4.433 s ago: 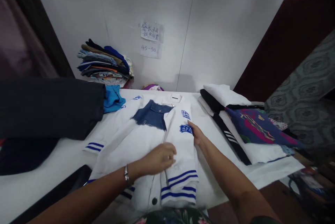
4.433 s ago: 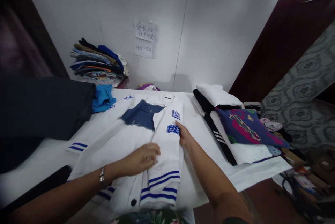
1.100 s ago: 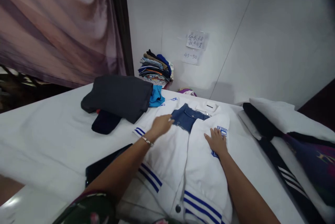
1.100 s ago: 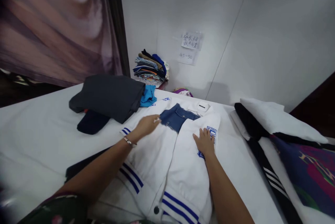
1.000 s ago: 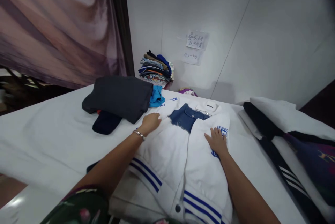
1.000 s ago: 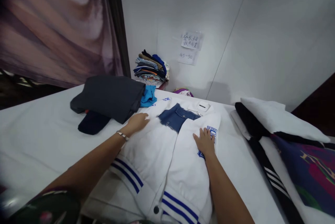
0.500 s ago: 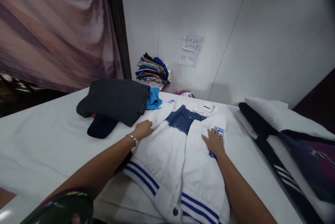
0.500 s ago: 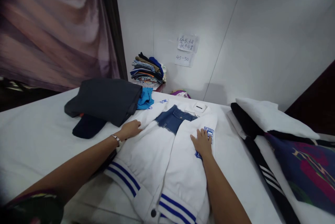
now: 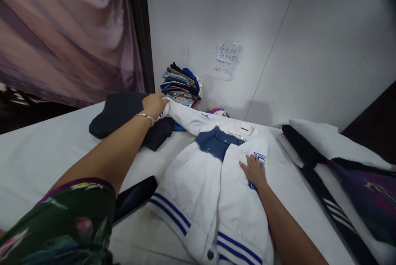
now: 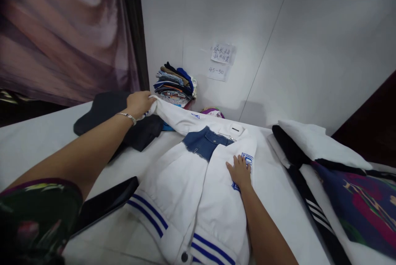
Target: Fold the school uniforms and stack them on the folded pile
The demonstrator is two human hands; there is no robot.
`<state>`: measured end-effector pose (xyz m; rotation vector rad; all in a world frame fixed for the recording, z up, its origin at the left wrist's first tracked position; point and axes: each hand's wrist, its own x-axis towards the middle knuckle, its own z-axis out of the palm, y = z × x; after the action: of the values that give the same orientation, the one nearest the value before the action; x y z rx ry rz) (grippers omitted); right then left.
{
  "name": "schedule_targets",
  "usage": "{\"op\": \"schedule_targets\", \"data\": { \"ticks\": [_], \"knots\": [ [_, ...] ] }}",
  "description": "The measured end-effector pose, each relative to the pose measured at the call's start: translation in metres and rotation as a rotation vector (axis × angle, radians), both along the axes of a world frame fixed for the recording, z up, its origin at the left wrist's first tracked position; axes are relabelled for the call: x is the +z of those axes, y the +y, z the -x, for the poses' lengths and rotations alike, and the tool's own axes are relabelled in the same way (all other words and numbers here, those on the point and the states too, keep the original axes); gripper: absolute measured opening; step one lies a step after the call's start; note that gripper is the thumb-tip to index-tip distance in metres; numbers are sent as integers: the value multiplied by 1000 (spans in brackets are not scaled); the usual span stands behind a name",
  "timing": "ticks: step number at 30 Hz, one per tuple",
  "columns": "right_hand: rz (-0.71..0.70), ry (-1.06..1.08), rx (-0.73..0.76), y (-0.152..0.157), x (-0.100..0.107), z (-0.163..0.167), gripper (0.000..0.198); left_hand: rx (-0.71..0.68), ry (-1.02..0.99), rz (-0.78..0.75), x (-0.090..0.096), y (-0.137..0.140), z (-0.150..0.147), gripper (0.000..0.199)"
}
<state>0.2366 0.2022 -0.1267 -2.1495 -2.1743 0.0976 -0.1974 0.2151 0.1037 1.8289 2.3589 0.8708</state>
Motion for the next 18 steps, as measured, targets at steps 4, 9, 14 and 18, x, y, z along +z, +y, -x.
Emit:
{"op": "schedule_targets", "data": {
  "ticks": [4, 9, 14, 18],
  "knots": [
    [12, 5, -5, 0, 1, -1, 61, 16, 156, -85, 20, 14, -20, 31],
    [116, 152, -11, 9, 23, -5, 63, -104, 211, -75, 34, 24, -41, 27],
    [-59, 814, 203, -4, 84, 46, 56, -335, -56, 40, 35, 18, -77, 18],
    [163, 1472, 407, -30, 139, 116, 70, -520, -485, 153, 19, 0, -122, 13]
  ]
}}
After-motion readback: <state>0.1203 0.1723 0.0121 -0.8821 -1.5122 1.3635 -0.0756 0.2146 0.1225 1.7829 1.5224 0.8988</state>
